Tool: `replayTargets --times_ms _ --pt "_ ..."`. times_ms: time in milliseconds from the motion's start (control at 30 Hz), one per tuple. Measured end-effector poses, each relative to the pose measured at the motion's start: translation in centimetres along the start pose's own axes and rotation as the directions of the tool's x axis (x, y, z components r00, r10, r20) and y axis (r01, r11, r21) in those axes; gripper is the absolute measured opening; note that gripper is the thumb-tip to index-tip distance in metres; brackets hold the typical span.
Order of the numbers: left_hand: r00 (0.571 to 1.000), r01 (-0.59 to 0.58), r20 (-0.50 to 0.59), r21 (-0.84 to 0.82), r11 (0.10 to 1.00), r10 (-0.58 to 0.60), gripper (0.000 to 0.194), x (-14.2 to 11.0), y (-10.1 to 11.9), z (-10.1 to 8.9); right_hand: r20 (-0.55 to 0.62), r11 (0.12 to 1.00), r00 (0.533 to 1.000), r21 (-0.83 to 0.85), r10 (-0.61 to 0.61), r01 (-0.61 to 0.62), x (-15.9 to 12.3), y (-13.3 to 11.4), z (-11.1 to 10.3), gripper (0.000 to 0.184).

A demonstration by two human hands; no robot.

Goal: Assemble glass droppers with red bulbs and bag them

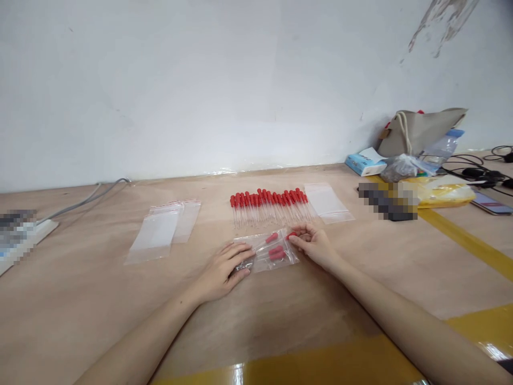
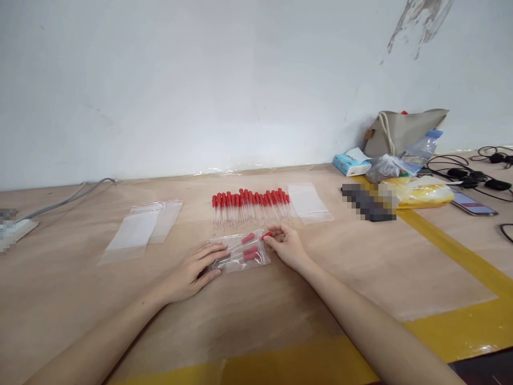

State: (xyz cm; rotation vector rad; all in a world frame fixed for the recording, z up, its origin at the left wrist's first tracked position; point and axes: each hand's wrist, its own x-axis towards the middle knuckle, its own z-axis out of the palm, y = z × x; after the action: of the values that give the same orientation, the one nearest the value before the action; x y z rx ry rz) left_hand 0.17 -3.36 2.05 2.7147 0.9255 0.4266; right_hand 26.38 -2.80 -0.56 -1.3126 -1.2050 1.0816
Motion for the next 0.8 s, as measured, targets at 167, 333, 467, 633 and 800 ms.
replayTargets --times_ms 167,333,467,633,800 --pt "1.000 0.002 0.004 0.005 1.000 -0.002 0.036 0.0 0.0 0.0 0.001 0.969 0.993 -0.220 -0.114 0.112 0.3 0.8 0.6 0.023" --pt "1.000 -0.006 -0.009 0.004 1.000 0.006 0.036 -0.1 -0.2 0.1 0.259 0.984 0.964 -0.141 -0.067 0.106 -0.2 0.1 0.8 0.024" --pt "1.000 -0.012 0.003 0.017 1.000 0.012 0.033 -0.1 -0.2 0.0 0.199 0.974 0.980 -0.219 -0.017 0.061 0.5 -0.7 -0.1 0.027" --pt "1.000 -0.022 0.008 0.018 1.000 0.021 0.029 -0.1 -0.2 -0.1 -0.106 0.833 0.963 -0.530 -0.249 0.157 4.0 -0.7 -1.9 0.017" --pt "1.000 -0.014 0.015 -0.017 1.000 0.015 0.029 -0.1 -0.3 -0.1 -0.206 0.686 0.933 -0.726 -0.296 0.057 8.0 -1.0 -2.0 0.016"
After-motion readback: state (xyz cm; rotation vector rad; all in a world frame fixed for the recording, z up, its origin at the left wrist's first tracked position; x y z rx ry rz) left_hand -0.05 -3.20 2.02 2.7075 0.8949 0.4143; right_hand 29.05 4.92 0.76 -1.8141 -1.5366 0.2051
